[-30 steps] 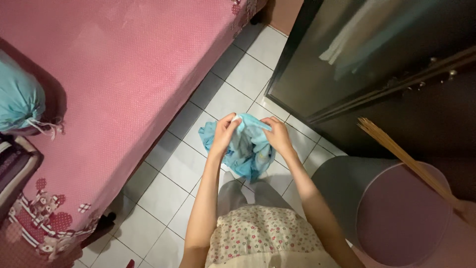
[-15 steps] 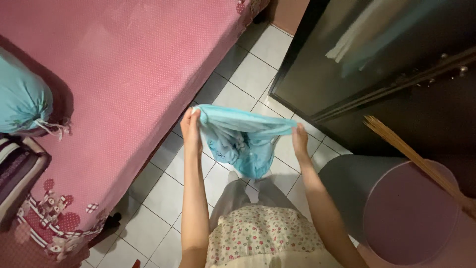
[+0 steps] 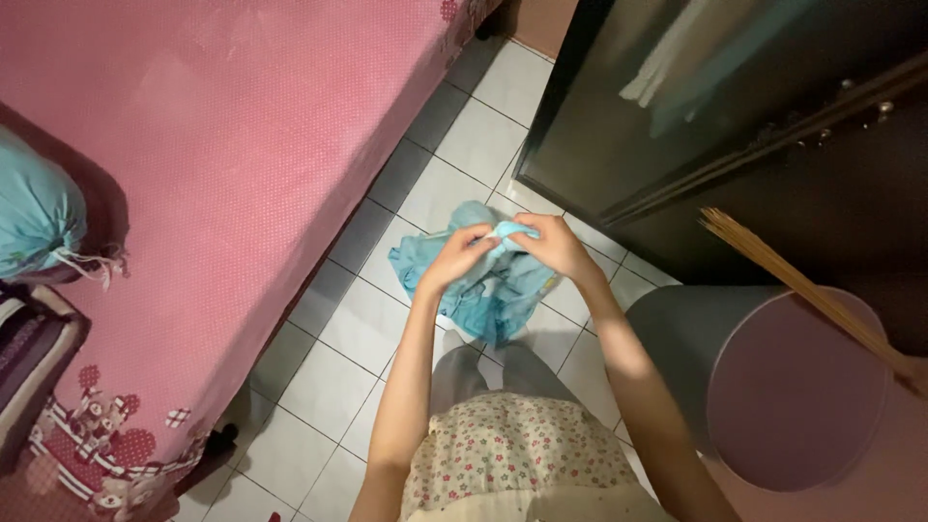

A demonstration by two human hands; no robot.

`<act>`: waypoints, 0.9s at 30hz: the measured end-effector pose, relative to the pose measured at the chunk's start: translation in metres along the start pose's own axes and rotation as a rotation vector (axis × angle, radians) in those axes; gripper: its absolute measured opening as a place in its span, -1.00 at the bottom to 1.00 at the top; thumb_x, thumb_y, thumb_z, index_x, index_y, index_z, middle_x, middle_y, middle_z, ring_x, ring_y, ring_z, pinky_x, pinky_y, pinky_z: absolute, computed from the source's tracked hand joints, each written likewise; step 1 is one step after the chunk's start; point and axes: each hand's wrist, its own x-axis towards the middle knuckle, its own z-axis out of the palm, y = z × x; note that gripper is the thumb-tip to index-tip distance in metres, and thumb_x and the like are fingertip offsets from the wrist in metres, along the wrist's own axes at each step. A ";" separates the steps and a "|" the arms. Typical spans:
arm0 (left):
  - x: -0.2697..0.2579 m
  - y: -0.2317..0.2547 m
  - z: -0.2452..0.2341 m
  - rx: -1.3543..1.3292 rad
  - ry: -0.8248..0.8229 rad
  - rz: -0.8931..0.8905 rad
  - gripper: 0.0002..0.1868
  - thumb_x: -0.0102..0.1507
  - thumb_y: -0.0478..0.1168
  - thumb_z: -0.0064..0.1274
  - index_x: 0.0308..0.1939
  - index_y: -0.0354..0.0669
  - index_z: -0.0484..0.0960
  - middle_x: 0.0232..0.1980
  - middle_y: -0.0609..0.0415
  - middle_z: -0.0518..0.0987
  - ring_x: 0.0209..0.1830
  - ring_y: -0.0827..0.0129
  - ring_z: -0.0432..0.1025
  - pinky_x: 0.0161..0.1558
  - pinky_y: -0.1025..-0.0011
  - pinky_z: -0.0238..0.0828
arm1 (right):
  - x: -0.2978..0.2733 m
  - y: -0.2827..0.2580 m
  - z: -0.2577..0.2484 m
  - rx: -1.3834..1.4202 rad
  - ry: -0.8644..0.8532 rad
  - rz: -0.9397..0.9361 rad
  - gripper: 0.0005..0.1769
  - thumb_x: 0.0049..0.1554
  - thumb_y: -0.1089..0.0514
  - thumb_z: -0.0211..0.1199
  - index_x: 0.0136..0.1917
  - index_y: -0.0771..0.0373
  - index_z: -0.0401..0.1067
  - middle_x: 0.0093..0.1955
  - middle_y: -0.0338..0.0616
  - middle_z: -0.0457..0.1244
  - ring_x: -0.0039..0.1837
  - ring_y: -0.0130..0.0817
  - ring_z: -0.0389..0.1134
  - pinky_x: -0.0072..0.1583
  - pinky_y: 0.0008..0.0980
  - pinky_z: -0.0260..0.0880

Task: The person folds a light blue cartoon-printed blanket on the floor, then spreads it on a pink bed and folds it again into a compact rectangle.

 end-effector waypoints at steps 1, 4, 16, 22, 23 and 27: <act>0.001 -0.004 -0.001 -0.001 0.001 0.001 -0.81 0.27 -0.28 0.05 -0.46 -0.06 0.48 -0.38 0.23 0.37 -0.26 0.40 0.28 -0.09 0.42 0.22 | -0.006 -0.009 -0.001 -0.001 -0.001 0.000 -0.74 0.14 0.11 0.37 0.11 0.18 0.58 0.04 -0.15 0.46 0.17 -0.35 0.44 0.27 -0.23 0.36; 0.006 -0.023 -0.005 0.024 0.070 0.031 -0.82 0.30 -0.27 0.10 -0.42 -0.05 0.51 -0.40 0.30 0.36 -0.30 0.47 0.26 -0.12 0.49 0.22 | -0.019 -0.028 -0.009 -0.009 -0.085 0.021 -0.67 0.10 -0.01 0.43 0.03 0.23 0.56 -0.07 -0.05 0.45 0.05 -0.35 0.40 0.16 -0.13 0.38; -0.007 -0.020 -0.046 -0.189 0.652 -0.061 -0.81 0.34 -0.15 0.09 -0.36 0.03 0.48 -0.39 0.32 0.36 -0.35 0.56 0.20 -0.17 0.60 0.09 | -0.014 0.183 0.044 -0.330 0.107 0.475 -0.65 0.14 -0.31 0.26 0.14 -0.26 0.58 -0.06 -0.22 0.45 0.12 -0.07 0.47 0.11 -0.07 0.47; -0.019 -0.021 -0.066 0.115 0.719 0.078 -0.78 0.39 -0.30 0.02 -0.38 -0.10 0.44 -0.39 0.24 0.28 -0.30 0.46 0.19 -0.14 0.48 0.17 | -0.024 0.107 0.012 0.173 0.435 0.144 -0.68 0.22 0.11 0.23 0.21 0.27 0.50 0.10 0.20 0.36 0.28 0.13 0.35 0.33 0.03 0.27; -0.021 -0.016 -0.063 0.162 0.676 0.158 -0.89 0.37 -0.34 0.04 -0.28 -0.20 0.54 -0.12 0.06 0.41 -0.05 0.26 0.30 0.09 0.30 0.16 | -0.022 0.095 0.006 0.215 0.405 0.154 -0.64 0.20 0.11 0.30 0.22 0.30 0.51 0.14 0.15 0.38 0.28 0.00 0.37 0.34 -0.05 0.29; -0.017 -0.016 -0.035 0.000 0.416 0.273 -0.81 0.39 -0.26 -0.03 -0.27 -0.29 0.59 0.28 -0.27 0.50 0.35 -0.14 0.30 0.39 -0.07 0.03 | -0.025 0.013 -0.013 0.114 0.202 0.013 -0.66 0.12 0.21 0.41 0.17 0.32 0.58 0.11 0.14 0.42 0.28 -0.06 0.39 0.28 -0.06 0.36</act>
